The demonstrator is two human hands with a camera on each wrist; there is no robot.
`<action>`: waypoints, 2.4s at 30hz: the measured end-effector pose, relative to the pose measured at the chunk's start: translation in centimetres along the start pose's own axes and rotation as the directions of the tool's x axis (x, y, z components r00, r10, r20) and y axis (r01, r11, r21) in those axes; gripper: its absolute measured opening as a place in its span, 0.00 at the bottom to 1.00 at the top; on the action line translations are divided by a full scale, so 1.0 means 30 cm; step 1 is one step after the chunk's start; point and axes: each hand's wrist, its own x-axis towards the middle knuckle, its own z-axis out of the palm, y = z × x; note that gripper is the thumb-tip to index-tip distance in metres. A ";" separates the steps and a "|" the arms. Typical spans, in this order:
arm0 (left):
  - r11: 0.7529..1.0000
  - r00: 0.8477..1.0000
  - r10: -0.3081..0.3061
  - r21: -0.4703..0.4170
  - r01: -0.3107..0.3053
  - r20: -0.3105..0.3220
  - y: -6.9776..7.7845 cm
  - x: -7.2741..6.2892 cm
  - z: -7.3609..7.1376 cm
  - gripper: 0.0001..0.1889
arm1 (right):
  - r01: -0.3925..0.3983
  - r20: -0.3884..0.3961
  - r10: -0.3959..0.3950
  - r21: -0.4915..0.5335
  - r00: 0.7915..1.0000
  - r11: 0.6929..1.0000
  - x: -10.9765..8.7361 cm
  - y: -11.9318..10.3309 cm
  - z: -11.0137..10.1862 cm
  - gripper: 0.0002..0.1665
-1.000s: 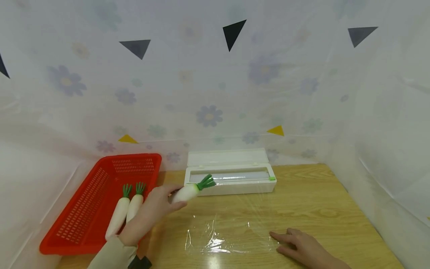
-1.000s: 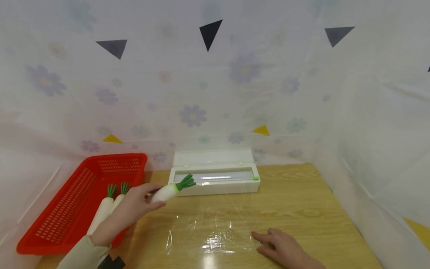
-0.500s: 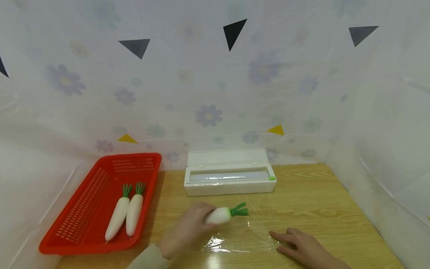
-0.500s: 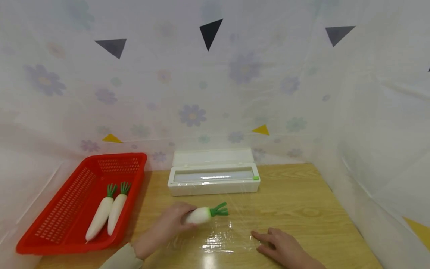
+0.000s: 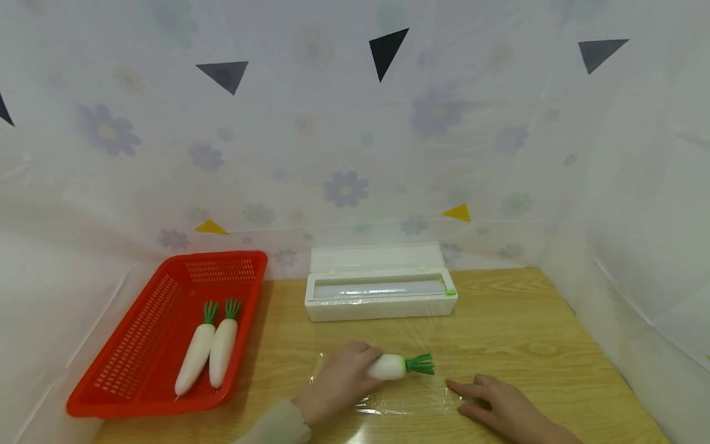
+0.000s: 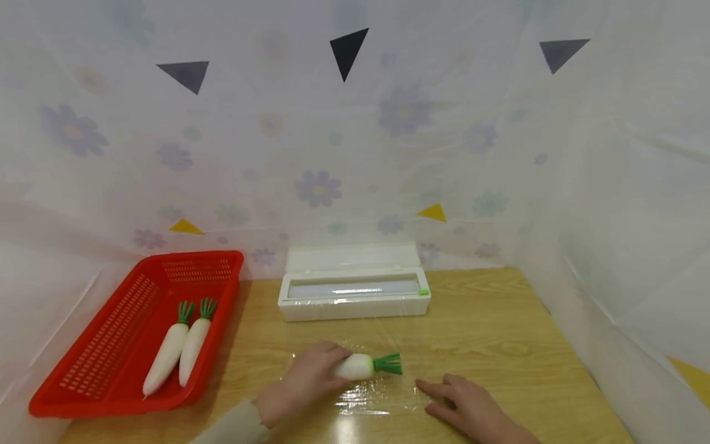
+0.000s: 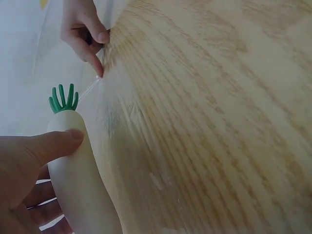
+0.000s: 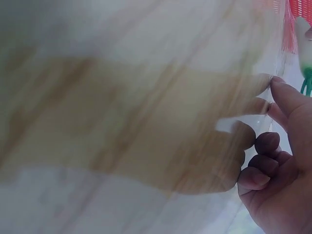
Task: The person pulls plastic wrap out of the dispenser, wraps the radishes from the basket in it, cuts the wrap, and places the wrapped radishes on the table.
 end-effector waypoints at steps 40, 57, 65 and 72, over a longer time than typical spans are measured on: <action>0.999 0.998 0.024 0.041 -0.021 -0.064 -0.038 0.003 0.081 0.23 | -0.006 -0.044 0.004 -0.057 0.999 0.998 0.004 0.001 0.010 0.29; 1.000 0.996 -0.004 0.028 0.007 -0.092 -0.054 -0.026 0.059 0.28 | 0.012 -0.073 -0.016 -0.062 0.997 0.998 0.004 -0.022 -0.013 0.17; 0.997 0.921 0.070 0.067 -0.048 -0.383 -0.078 -0.120 0.030 0.17 | 0.274 -0.066 -0.299 -0.257 0.952 0.927 0.037 -0.027 -0.021 0.09; 0.981 0.931 0.194 0.083 -0.177 -0.309 -0.138 -0.257 0.017 0.13 | 0.460 -0.036 -0.550 -0.504 0.835 0.731 0.063 -0.046 -0.015 0.15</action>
